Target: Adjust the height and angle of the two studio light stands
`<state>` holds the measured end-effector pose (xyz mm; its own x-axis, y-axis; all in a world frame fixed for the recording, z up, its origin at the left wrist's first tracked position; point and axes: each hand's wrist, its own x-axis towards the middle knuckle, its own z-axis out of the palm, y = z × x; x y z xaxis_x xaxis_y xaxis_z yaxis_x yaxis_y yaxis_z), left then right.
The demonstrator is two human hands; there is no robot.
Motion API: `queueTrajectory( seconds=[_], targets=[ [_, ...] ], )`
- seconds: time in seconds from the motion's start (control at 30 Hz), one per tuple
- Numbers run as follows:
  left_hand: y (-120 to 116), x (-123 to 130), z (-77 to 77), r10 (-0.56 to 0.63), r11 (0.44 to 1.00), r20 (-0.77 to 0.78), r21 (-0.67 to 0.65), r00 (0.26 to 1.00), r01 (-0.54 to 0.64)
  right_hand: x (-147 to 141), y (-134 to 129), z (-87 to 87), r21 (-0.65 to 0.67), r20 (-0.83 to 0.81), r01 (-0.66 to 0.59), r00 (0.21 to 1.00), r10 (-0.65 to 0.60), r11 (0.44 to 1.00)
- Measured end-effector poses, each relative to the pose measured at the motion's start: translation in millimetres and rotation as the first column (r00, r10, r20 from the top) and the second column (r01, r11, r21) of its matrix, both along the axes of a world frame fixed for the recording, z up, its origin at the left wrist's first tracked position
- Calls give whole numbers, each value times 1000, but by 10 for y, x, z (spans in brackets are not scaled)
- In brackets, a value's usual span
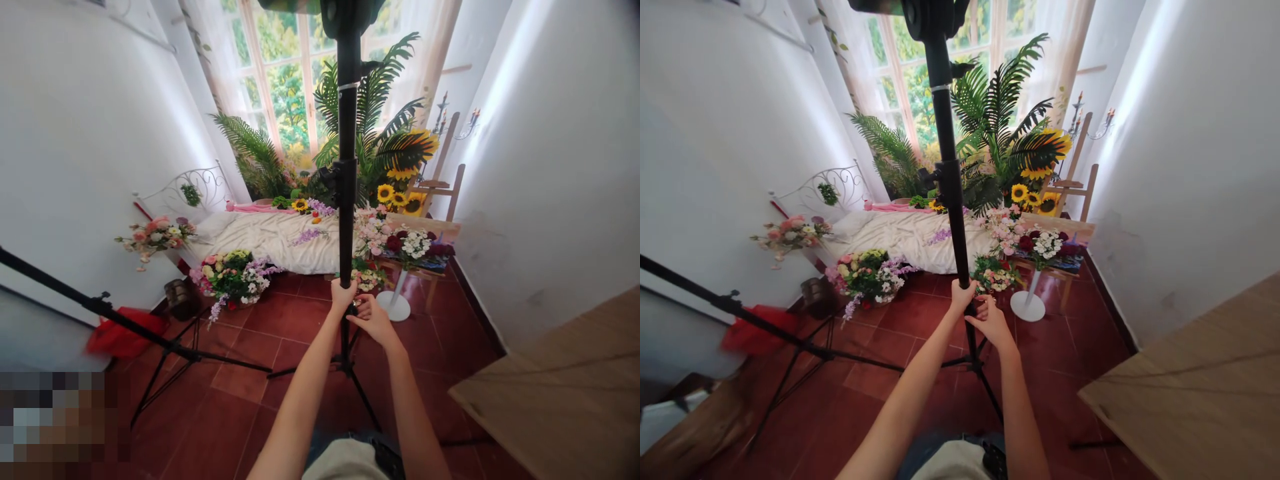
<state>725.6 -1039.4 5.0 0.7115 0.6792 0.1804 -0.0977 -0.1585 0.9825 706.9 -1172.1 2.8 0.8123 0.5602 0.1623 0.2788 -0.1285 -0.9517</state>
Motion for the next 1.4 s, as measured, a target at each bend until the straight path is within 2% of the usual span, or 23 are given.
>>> queueTrajectory(
  seconds=[0.1, 0.2, 0.37, 0.5, 0.57, 0.67, 0.87, 1.03, 1.4],
  targets=[
    [1, -4, 3, 3, 1000, -10, 19, 1000, -3, 2, 28, -81, -8, 1, 22, 1000, -22, 1000],
    [-6, -7, 9, 5, 1000, -14, 24, 1000, -4, 17, 81, -182, 37, -74, 69, 995, -66, 997],
    [-22, -2, 14, 12, 999, -2, 34, 1000, -12, 22, 182, -314, 133, -366, 154, 926, -97, 979],
    [-25, 2, 3, 6, 1000, 11, 29, 1000, -6, 12, 182, -444, 51, -522, 185, 843, -132, 981],
    [-24, 5, -4, 1, 1000, 15, 21, 1000, -2, 21, 133, -504, -11, -473, 167, 868, -152, 986],
    [-24, 9, -10, 2, 1000, 8, 10, 1000, -2, 34, 52, -513, -25, -279, 152, 948, -153, 988],
    [-35, 0, 8, -3, 1000, 9, 1, 1000, 3, -43, 63, -246, 29, -54, 185, 982, -183, 982],
    [-35, 3, 22, 0, 1000, 2, 11, 1000, 0, -82, 78, -143, 42, -76, 232, 971, -228, 972],
    [-28, 24, -10, 9, 1000, -4, -4, 1000, -9, -14, 139, -334, 22, -142, 211, 968, -206, 977]
  ],
)
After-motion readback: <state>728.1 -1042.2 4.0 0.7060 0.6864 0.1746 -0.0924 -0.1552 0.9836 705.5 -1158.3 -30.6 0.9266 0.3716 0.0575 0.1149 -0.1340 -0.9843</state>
